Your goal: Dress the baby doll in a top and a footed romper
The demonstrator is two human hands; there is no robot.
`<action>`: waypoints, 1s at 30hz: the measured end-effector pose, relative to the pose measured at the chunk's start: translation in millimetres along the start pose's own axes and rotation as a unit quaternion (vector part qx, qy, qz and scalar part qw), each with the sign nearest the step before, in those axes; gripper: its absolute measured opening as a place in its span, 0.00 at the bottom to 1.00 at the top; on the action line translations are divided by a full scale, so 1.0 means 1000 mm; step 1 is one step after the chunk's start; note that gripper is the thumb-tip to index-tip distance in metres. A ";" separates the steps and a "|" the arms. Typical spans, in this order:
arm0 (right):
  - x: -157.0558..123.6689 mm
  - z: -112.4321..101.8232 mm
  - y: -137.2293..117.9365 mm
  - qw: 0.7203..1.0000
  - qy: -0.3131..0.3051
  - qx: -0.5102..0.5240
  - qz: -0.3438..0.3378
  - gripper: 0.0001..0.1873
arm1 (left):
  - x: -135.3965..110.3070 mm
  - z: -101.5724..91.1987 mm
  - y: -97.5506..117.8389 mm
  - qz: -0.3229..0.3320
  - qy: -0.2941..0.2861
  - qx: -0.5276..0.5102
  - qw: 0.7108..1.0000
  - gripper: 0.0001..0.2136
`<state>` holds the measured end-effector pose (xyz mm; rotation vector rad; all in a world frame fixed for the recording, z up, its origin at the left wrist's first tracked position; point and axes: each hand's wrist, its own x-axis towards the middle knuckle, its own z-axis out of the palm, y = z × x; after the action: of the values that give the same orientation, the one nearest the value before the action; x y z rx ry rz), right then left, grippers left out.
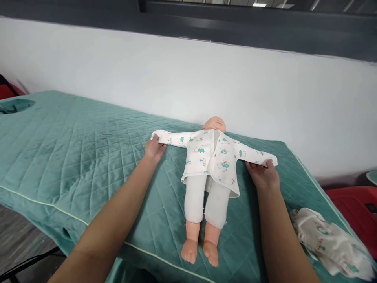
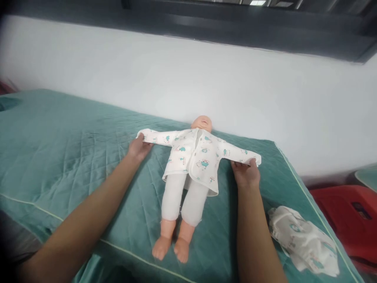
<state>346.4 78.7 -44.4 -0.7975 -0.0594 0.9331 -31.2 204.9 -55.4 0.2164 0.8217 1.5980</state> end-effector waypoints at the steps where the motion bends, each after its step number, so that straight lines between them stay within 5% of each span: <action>1: 0.002 -0.001 -0.002 1.000 0.011 -0.001 -0.006 0.20 | 0.002 -0.001 0.002 0.001 0.006 0.001 1.000 0.06; 13: 0.006 -0.005 -0.014 0.996 0.063 -0.036 -0.052 0.17 | 0.005 -0.001 0.003 0.056 0.000 0.026 0.998 0.06; 18: 0.005 -0.009 -0.008 0.966 0.110 -0.130 -0.194 0.09 | -0.003 -0.006 0.001 0.202 0.057 0.205 0.956 0.14; 20: -0.007 -0.009 0.000 0.946 0.108 -0.150 -0.267 0.17 | -0.014 -0.007 0.000 0.270 0.059 0.248 0.928 0.19; 24: -0.054 -0.008 0.027 0.863 0.010 -0.347 -0.367 0.29 | -0.045 -0.005 -0.009 0.357 -0.031 0.338 0.870 0.19; 30: -0.135 -0.026 0.051 0.809 -0.230 -0.465 -0.276 0.31 | -0.094 -0.012 -0.038 0.254 -0.271 0.439 0.818 0.15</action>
<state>237.8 -18.7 -57.4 -1.3310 -1.1973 0.4682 12.5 112.5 -58.1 1.5963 1.0338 1.3826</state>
